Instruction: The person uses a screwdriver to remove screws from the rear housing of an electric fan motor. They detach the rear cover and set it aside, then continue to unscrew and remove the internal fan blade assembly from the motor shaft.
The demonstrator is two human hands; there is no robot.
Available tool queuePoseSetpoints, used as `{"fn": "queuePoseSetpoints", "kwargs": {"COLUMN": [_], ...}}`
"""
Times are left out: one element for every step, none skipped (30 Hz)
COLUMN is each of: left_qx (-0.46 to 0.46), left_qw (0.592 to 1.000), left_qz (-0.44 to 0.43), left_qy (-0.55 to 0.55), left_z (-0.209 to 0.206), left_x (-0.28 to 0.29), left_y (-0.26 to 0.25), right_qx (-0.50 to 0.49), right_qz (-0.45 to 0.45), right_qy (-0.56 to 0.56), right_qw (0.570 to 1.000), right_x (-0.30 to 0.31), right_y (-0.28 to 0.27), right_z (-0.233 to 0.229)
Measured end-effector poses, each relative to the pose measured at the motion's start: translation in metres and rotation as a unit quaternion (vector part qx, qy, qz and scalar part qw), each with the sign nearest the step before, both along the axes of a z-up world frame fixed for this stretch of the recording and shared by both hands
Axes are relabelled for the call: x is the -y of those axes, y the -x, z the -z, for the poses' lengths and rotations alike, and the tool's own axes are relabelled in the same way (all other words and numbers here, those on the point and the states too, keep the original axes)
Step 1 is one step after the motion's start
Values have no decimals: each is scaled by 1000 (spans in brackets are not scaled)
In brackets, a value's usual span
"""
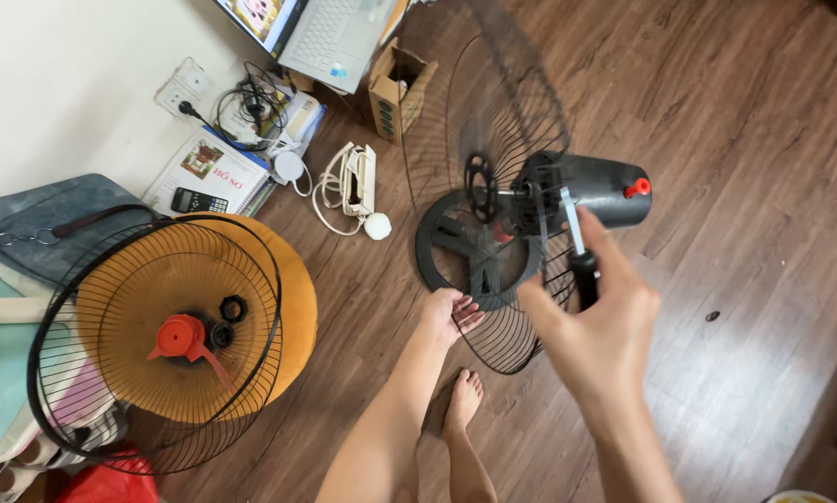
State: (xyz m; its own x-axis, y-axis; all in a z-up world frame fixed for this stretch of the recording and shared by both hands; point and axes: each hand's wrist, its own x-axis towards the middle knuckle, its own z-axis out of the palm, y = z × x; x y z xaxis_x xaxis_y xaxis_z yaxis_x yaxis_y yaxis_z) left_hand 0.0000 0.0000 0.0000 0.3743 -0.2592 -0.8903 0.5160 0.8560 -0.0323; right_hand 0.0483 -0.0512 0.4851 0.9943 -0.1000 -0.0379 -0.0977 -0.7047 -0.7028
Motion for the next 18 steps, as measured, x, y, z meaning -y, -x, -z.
{"fn": "queuePoseSetpoints", "kwargs": {"left_qx": [-7,-13,-23,-24,-26,-27,-25,-22,-19,-8,3,13,24,35,45,50,55,60], "left_qw": [1000,1000,999,998,997,996,994,993,991,987,983,979,972,965,956,949,941,933], "left_qz": [-11,-22,-35,-43,-54,-65,-83,-101,-120,-133,-147,-161,-184,-206,-227,-247,-266,-285], "left_qy": [-8,-17,-24,-34,-45,-56,-59,-62,-64,-85,-105,-126,-143,-160,-179,-191,-200,-209], "left_z": [-6,-12,-19,-26,-34,-43,-53,-65,-79,-92,-108,-124,-141,-158,-175,-192,-208,-222], "left_x": [-5,-11,-16,-22,-30,-39,-51,-63,-74,-88,-102,-116,-129,-142,-157,-175,-189,-204], "left_y": [2,5,12,19,25,30,35,39,44,48,50,53,57,63,69,77,86,96], "right_qx": [21,43,61,60,60,60,30,-1,-31,-5,20,45,34,22,9,-11,-32,-53], "right_qz": [-23,-46,-70,-80,-93,-106,-95,-84,-73,-98,-124,-149,-149,-149,-148,-143,-138,-133], "right_qy": [-1,-2,-3,-12,-23,-33,-45,-56,-65,-92,-117,-143,-181,-218,-256,-275,-289,-303], "right_qw": [1000,998,996,995,994,992,994,995,995,991,985,977,972,964,955,951,947,942], "right_x": [-4,-7,-9,-12,-13,-15,-17,-18,-19,-20,-20,-21,-24,-27,-32,-38,-44,-51], "right_y": [2,3,7,11,13,14,15,16,18,19,19,19,17,15,15,14,12,11], "right_z": [3,6,9,11,13,14,15,15,16,17,18,19,20,21,22,25,27,29]}}
